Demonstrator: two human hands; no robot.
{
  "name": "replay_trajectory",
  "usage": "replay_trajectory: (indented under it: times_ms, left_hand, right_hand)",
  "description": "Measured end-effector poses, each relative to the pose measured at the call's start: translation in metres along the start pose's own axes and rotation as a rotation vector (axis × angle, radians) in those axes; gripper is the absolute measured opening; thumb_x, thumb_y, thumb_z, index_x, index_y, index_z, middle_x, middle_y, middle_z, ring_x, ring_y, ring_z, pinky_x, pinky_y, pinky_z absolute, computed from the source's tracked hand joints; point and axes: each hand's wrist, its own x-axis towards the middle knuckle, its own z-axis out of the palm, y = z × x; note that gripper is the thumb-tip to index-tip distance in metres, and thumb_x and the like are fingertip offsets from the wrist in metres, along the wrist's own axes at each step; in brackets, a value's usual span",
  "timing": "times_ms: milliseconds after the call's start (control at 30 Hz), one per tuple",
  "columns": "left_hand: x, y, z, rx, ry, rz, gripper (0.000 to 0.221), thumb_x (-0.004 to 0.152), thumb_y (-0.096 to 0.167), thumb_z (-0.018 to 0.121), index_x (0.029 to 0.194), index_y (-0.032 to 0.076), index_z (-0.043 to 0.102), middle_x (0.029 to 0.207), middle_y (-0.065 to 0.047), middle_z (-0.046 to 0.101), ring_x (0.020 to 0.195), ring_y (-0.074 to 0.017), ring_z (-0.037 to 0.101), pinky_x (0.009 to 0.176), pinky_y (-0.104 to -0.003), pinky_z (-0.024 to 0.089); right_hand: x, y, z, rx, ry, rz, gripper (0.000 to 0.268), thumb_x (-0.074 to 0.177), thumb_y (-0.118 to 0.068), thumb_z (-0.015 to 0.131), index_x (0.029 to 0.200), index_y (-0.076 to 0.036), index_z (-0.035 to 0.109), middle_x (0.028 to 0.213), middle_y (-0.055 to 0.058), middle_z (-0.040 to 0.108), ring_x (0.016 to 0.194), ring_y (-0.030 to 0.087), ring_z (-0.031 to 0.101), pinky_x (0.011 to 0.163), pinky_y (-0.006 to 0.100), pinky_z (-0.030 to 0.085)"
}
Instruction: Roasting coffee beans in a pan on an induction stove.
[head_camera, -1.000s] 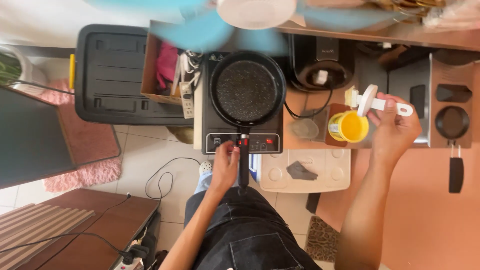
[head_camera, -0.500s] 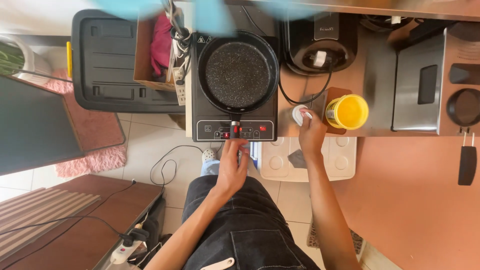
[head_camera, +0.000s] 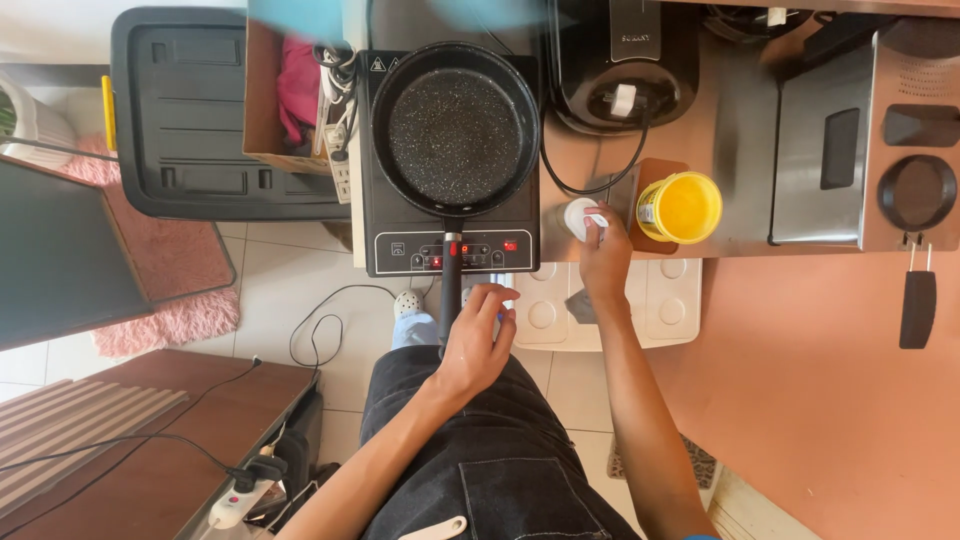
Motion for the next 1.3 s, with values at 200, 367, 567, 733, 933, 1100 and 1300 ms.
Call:
replay_trajectory:
  times_ms: [200,367,567,733,933,1100,1300]
  left_hand:
    - [-0.006,-0.003,0.002,-0.008,-0.045,-0.033,0.022,0.095,0.000,0.060,0.116,0.002,0.060,0.114,-0.016,0.060,0.088,-0.0294,0.066,0.078,-0.041,0.054]
    - [-0.004,-0.001,0.002,-0.017,-0.051,-0.039,0.020,0.095,0.000,0.059,0.115,0.002,0.061,0.112,-0.016,0.061,0.086,-0.0306,0.067,0.076,-0.041,0.055]
    - [-0.005,-0.002,0.003,-0.017,-0.066,-0.040,0.021,0.095,0.000,0.059,0.115,0.003,0.061,0.111,-0.016,0.061,0.087,-0.0322,0.067,0.076,-0.042,0.055]
    - [-0.006,0.003,0.003,-0.012,-0.096,-0.082,0.020,0.095,0.001,0.059,0.114,0.003,0.062,0.111,-0.015,0.061,0.085,-0.0323,0.067,0.074,-0.041,0.054]
    - [0.003,0.006,0.005,-0.020,-0.118,-0.025,0.021,0.094,0.000,0.058,0.114,0.002,0.062,0.111,-0.015,0.062,0.085,-0.0305,0.067,0.073,-0.040,0.055]
    - [0.003,0.014,0.010,-0.040,-0.130,0.008,0.022,0.092,-0.001,0.058,0.113,0.002,0.062,0.110,-0.015,0.062,0.084,-0.0279,0.067,0.072,-0.038,0.056]
    - [0.008,0.024,0.010,-0.039,-0.101,-0.024,0.021,0.092,-0.001,0.058,0.112,0.002,0.064,0.109,-0.015,0.064,0.082,-0.0289,0.068,0.068,-0.038,0.054]
  right_hand:
    - [0.001,-0.030,-0.004,-0.003,-0.044,0.015,0.048,0.081,-0.013,0.087,0.120,0.001,0.061,0.112,0.020,0.070,0.102,0.033,0.070,0.089,0.039,0.054]
    - [-0.008,-0.004,0.007,-0.011,0.043,-0.114,0.045,0.085,-0.007,0.084,0.123,0.000,0.062,0.116,0.019,0.069,0.106,0.033,0.070,0.092,0.037,0.055]
    - [-0.014,-0.014,0.016,-0.066,0.104,-0.174,0.043,0.085,-0.008,0.085,0.121,0.002,0.064,0.123,0.022,0.069,0.108,0.035,0.069,0.091,0.038,0.055]
    - [-0.021,-0.017,0.020,-0.007,0.121,-0.097,0.048,0.088,-0.010,0.084,0.129,0.003,0.061,0.121,0.021,0.069,0.109,0.033,0.070,0.093,0.038,0.055]
    - [-0.025,0.006,0.040,0.276,0.173,-0.118,0.046,0.096,-0.006,0.074,0.136,0.003,0.052,0.142,0.020,0.058,0.124,0.030,0.063,0.100,0.036,0.055]
    - [-0.029,0.001,0.041,0.175,0.276,-0.235,0.037,0.095,-0.002,0.074,0.126,0.003,0.053,0.146,0.018,0.056,0.128,0.027,0.058,0.106,0.037,0.050]
    - [0.006,-0.102,-0.050,0.658,0.280,-0.108,0.051,0.100,-0.004,0.064,0.147,0.003,0.045,0.146,0.015,0.053,0.133,0.024,0.056,0.110,0.036,0.049]
